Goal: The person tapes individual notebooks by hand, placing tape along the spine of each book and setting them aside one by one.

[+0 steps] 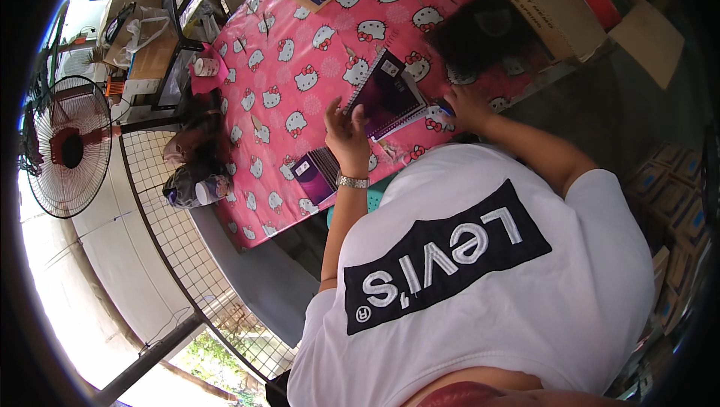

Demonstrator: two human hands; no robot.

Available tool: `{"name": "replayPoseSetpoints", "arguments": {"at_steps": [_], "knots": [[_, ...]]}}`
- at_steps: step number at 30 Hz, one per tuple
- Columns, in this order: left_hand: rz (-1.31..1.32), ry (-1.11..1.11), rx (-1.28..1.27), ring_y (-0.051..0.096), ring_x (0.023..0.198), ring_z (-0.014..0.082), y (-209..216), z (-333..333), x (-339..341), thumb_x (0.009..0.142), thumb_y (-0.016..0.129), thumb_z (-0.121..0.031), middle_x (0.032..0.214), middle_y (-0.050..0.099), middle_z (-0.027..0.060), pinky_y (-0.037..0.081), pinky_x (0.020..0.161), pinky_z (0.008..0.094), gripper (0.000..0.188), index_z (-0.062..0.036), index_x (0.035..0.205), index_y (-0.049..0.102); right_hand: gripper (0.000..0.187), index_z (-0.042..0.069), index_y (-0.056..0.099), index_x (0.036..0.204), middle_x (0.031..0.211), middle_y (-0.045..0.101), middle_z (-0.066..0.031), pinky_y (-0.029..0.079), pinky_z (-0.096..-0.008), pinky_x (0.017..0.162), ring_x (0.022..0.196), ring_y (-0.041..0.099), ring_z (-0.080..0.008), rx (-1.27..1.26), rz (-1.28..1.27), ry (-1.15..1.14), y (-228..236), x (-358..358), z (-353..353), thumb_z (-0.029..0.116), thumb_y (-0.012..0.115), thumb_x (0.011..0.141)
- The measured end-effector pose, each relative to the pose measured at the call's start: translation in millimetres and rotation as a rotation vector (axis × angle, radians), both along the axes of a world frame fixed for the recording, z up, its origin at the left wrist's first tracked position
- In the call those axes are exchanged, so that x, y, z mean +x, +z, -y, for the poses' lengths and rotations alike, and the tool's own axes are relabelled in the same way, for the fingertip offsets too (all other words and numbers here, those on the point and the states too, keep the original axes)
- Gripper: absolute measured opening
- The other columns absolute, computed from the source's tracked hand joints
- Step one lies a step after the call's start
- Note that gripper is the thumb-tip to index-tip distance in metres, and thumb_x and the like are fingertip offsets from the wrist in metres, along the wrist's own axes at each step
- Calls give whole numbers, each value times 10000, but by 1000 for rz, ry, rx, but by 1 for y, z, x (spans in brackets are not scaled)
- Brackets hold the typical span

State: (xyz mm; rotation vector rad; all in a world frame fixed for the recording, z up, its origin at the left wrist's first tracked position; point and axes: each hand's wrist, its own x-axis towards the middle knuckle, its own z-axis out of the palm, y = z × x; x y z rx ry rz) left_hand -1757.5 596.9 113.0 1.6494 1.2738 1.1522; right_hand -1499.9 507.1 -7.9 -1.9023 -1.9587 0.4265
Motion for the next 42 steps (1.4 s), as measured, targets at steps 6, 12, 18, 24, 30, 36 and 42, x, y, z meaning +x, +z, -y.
{"name": "replayPoseSetpoints", "arguments": {"at_steps": [6,12,18,24,30,36,42], "knots": [[36,-2,-85,609,727,78,0,-2,0,974,608,-114,857,612,48,606,624,264,192,22,1107,581,565,43,550,1163,1168,555,-198,451,-451,965,1098,551,-357,-91,-77,-17,-17,1,17,264,791,701],[65,-9,-52,636,753,93,-4,1,-3,974,595,-78,857,629,44,605,631,272,146,48,1048,611,595,37,570,1251,1216,582,-160,456,-410,999,1139,557,-333,211,-578,78,101,-4,4,192,777,715],[145,-16,-73,637,799,91,-10,3,-5,967,588,-35,914,678,64,559,712,247,158,74,1075,628,613,11,594,1271,1257,610,-132,466,-392,1007,1152,558,-304,442,-416,401,152,-54,-36,213,789,726],[90,65,-1,637,813,88,-19,9,-6,923,586,50,917,710,76,518,729,229,152,87,1050,663,566,-4,603,1239,1212,620,-138,478,-405,975,1113,567,-306,403,-365,430,153,-62,-36,186,775,734],[12,126,74,620,754,68,-25,9,-2,862,620,83,839,710,63,512,685,222,215,75,1066,688,513,-5,605,1209,1187,599,-137,474,-416,958,1099,567,-318,339,-481,364,163,-62,-26,144,750,739],[59,154,98,597,717,54,-13,11,4,833,639,85,840,717,62,496,647,221,241,54,1063,704,502,5,623,1184,1167,602,-140,448,-433,953,1076,568,-328,371,-513,389,157,-64,-32,185,756,735],[-135,179,226,679,750,111,0,2,-11,816,657,92,866,736,108,527,659,241,265,29,1068,710,472,-17,601,1231,1168,621,-131,466,-367,939,1074,594,-269,95,-796,384,163,-68,-41,173,708,813]]}}
